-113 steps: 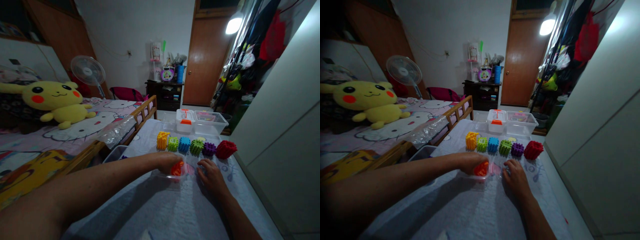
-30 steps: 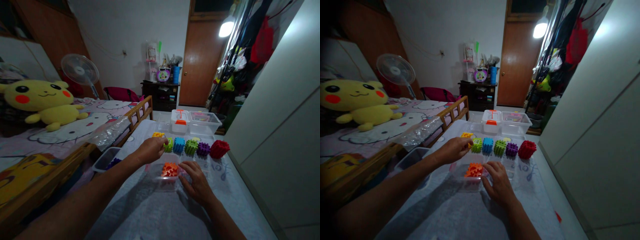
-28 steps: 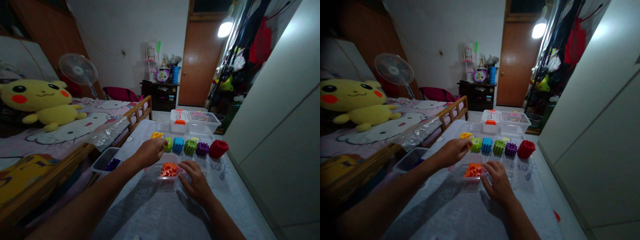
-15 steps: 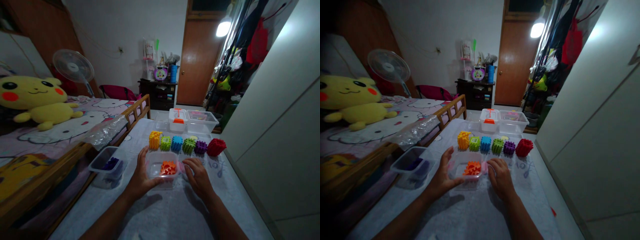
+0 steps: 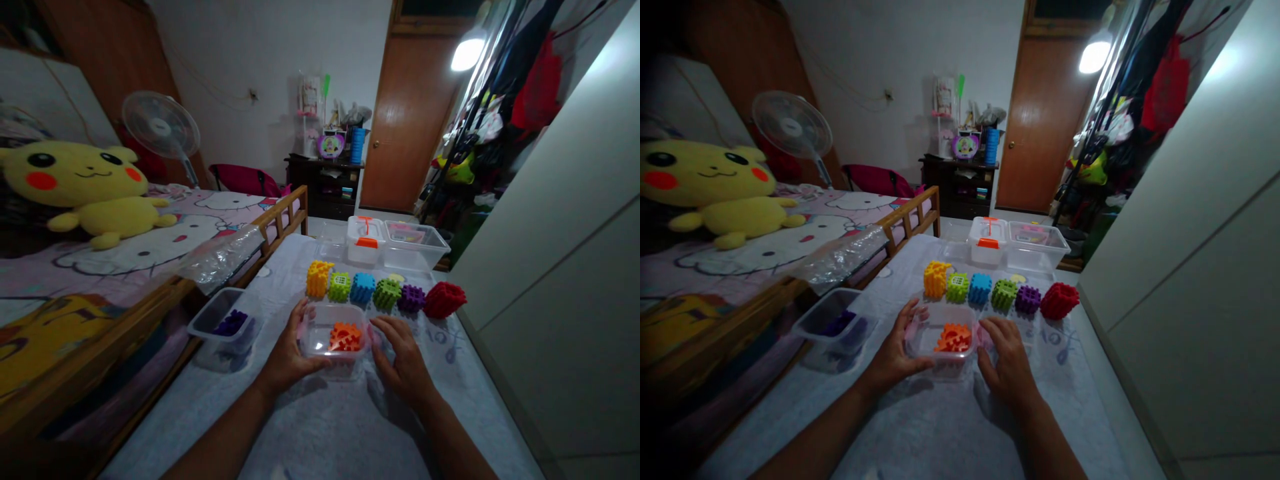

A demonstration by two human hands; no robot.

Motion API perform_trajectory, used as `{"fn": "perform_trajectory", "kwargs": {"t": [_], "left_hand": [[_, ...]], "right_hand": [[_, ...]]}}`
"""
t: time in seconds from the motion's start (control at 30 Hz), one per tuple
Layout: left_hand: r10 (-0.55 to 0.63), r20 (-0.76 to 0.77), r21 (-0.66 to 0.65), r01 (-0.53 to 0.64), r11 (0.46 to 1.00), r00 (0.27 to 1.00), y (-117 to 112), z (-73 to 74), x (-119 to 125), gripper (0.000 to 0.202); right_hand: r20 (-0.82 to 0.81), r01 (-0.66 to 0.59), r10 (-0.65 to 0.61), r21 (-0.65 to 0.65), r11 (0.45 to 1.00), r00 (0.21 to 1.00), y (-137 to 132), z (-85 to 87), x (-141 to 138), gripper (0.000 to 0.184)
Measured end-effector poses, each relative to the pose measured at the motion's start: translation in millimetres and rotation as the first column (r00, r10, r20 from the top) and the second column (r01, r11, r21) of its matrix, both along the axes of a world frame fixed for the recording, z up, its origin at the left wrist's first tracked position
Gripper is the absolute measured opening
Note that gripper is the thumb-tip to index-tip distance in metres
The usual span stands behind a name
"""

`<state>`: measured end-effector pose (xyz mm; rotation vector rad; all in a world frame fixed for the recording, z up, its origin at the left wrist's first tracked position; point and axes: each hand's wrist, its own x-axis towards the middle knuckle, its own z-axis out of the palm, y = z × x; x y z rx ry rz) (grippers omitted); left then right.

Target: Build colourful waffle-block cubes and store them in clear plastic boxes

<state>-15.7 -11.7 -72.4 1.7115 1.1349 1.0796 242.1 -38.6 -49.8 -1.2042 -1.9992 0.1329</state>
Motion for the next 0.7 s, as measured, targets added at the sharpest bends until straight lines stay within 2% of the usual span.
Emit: {"fn": "perform_trajectory", "kwargs": {"t": [0.1,0.3,0.7], "left_hand": [[-0.001,-0.044,0.016,0.001,1.000,0.999,0.0,1.6,1.2,0.113],[0.027,-0.084,0.073,-0.021,0.997,0.996,0.9,-0.5,3.1,0.103],[0.044,-0.007,0.085,-0.044,0.995,0.999,2.8,-3.2,2.6,0.102]], "right_hand": [[0.015,0.007,-0.007,0.015,1.000,1.000,-1.4,0.5,-2.1,0.040],[0.015,-0.062,0.063,-0.020,0.998,0.998,-2.0,2.6,-6.7,0.042],[0.001,-0.079,0.079,-0.061,0.995,0.997,-1.7,2.2,-6.2,0.042]]}}
